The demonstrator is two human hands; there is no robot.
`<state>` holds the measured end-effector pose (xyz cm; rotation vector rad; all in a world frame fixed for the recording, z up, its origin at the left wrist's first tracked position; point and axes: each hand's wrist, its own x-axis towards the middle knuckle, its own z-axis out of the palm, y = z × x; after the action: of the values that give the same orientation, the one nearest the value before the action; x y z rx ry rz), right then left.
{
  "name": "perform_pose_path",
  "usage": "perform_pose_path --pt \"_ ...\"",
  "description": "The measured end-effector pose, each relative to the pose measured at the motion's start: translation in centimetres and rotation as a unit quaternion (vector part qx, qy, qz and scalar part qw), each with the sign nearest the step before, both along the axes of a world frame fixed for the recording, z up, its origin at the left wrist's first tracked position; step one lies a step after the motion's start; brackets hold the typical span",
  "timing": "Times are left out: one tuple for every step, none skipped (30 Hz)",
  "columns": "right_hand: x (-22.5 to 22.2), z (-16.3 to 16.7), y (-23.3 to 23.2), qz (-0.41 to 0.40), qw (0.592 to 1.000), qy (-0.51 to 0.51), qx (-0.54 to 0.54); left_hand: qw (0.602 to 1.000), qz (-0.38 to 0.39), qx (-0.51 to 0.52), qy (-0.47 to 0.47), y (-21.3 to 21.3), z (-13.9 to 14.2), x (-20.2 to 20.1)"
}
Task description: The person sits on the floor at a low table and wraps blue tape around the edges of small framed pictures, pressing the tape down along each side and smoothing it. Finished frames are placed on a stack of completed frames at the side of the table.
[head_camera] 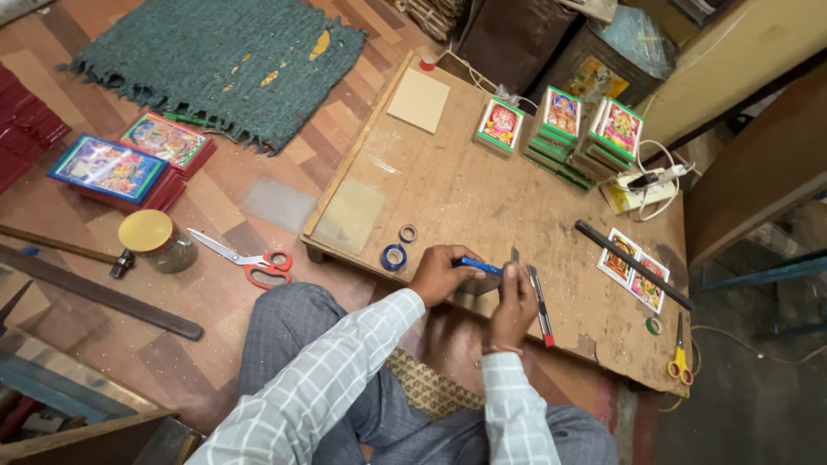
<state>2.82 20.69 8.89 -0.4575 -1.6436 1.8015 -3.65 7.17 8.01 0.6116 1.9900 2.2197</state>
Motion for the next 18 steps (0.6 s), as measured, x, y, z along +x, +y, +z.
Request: perform_pose_path --pt "-0.3 -0.5 -0.1 -0.044 0.996 -0.019 0.071 1.0 -0.009 0.012 -0.005 0.0 -0.2 0.0" --pt "-0.5 -1.0 -0.2 -0.087 0.985 -0.04 0.141 1.0 -0.01 0.01 -0.012 0.1 -0.5 0.1" --pt "-0.6 -1.5 -0.1 -0.102 0.979 -0.057 0.168 1.0 -0.009 0.008 -0.019 0.1 -0.8 0.1" --pt "-0.6 -1.8 0.2 -0.116 0.971 -0.072 0.194 1.0 -0.006 0.007 -0.024 0.1 -1.0 0.1" --pt "-0.8 -2.2 0.5 -0.129 0.963 -0.087 0.221 1.0 -0.001 0.007 -0.022 0.1 -1.2 0.2" --pt "-0.8 -2.4 0.8 -0.108 0.977 -0.071 0.168 1.0 0.004 0.008 -0.021 0.2 -1.4 0.3" --pt "-0.9 -2.6 1.2 -0.087 0.988 -0.053 0.113 1.0 0.008 0.008 -0.019 0.3 -1.6 0.4" --pt "-1.0 -2.7 1.5 -0.066 0.996 -0.034 0.059 1.0 0.001 0.02 -0.013 0.4 -1.8 0.5" --pt "-1.1 -2.7 1.9 -0.045 0.998 -0.013 0.044 0.999 -0.004 0.032 -0.005 0.7 -1.9 0.5" --pt "-1.1 -2.6 2.2 -0.018 0.999 0.006 0.027 0.999 -0.004 0.042 0.001 0.7 -2.1 0.5" --pt "-0.9 -2.5 2.2 0.015 1.0 0.022 0.009 1.0 0.018 0.013 -0.01 0.9 -2.2 0.6" --pt "-0.6 -2.2 2.1 0.023 0.995 0.015 0.1 0.999 0.044 -0.016 -0.021 1.2 -2.2 0.6" --pt "0.1 -1.7 2.2 0.031 0.981 0.013 0.189 0.996 0.07 -0.045 -0.034 1.2 -2.2 0.5" --pt "0.9 -1.3 2.0 0.034 0.96 0.012 0.278 0.997 0.075 -0.016 -0.03 1.2 -2.3 0.5" --pt "1.6 -0.5 2.1 0.022 0.948 -0.01 0.316 0.997 0.077 0.013 -0.025 1.2 -2.1 0.4" --pt "2.3 0.2 2.0 0.011 0.935 -0.029 0.352 0.998 0.065 0.005 -0.023 1.1 -1.9 0.3" --pt "3.0 0.8 1.8 -0.009 0.9 -0.064 0.432 0.998 0.059 -0.004 -0.026 0.8 -1.7 0.5" --pt "3.9 1.3 1.9 -0.021 0.855 -0.098 0.509 0.995 0.072 -0.075 0.01 0.6 -1.5 0.9"
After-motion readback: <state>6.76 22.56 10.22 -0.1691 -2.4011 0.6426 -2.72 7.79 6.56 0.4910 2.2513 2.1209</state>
